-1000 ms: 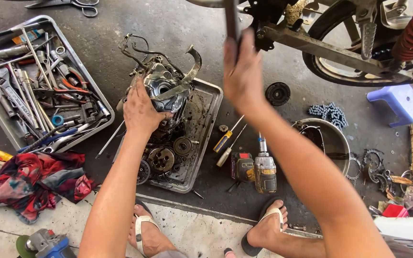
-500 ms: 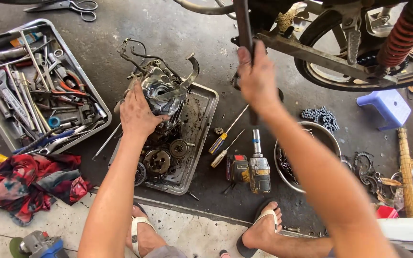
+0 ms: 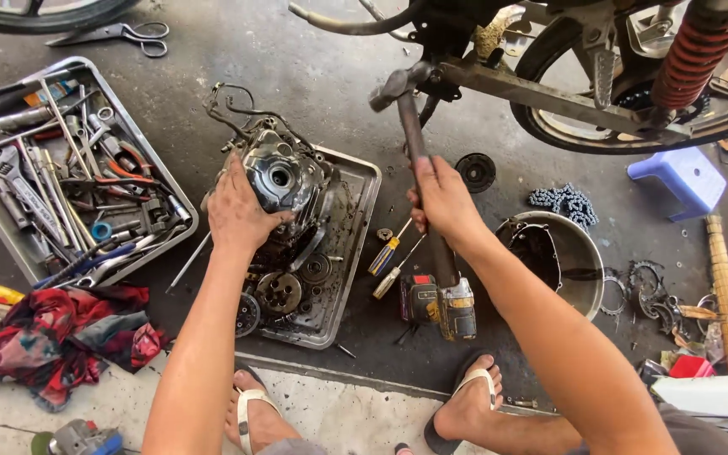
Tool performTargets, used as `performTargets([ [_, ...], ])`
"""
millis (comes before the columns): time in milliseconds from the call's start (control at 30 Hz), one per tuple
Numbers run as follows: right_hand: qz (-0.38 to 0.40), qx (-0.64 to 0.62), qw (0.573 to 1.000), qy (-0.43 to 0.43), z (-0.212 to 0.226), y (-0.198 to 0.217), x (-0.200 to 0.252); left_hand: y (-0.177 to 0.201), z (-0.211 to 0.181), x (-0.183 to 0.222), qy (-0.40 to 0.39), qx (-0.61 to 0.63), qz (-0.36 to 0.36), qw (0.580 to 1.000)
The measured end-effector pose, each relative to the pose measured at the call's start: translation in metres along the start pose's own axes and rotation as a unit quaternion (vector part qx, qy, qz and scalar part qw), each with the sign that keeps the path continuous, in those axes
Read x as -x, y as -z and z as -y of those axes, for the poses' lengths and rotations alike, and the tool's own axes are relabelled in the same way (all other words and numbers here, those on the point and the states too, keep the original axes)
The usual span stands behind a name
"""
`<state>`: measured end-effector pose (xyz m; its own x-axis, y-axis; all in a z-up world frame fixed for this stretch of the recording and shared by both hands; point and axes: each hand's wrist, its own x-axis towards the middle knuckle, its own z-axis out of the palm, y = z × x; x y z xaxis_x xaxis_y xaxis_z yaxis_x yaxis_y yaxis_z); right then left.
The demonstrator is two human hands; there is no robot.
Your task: Repairing a motorcycle engine using an angle grinder, impact driver, and other hand tools
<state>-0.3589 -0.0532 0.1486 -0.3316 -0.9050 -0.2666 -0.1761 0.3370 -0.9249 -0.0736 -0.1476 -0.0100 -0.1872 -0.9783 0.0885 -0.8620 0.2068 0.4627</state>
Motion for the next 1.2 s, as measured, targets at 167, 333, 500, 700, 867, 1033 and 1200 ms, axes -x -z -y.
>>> performTargets([
  [167, -0.016, 0.007, 1.000, 0.001, -0.016, -0.014, 0.081, 0.003, -0.001, 0.003, -0.036, 0.003, -0.035, 0.999],
  [333, 0.036, 0.144, 0.977, -0.153, -0.084, -0.043, 0.166, 0.001, -0.001, -0.001, -0.034, -0.062, -0.006, 0.997],
  [500, -0.016, 0.223, 0.957, -0.187, -0.233, -0.073, 0.190, 0.003, 0.001, 0.005, -0.082, -0.034, -0.055, 0.994],
  [700, -0.013, 0.335, 0.932, -0.140, -0.315, -0.065, 0.195, 0.006, -0.003, 0.001, -0.079, -0.036, -0.042, 0.995],
  [867, 0.049, 0.424, 0.903, -0.040, -0.323, -0.056, 0.185, 0.006, 0.000, 0.001, -0.075, -0.059, -0.021, 0.995],
  [1033, 0.036, 0.336, 0.941, 0.020, -0.247, -0.066, 0.090, 0.001, 0.002, 0.004, -0.069, -0.013, -0.035, 0.997],
  [1200, -0.069, 0.301, 0.949, 0.068, -0.195, -0.095, -0.072, 0.006, -0.001, 0.004, -0.066, -0.017, -0.037, 0.997],
])
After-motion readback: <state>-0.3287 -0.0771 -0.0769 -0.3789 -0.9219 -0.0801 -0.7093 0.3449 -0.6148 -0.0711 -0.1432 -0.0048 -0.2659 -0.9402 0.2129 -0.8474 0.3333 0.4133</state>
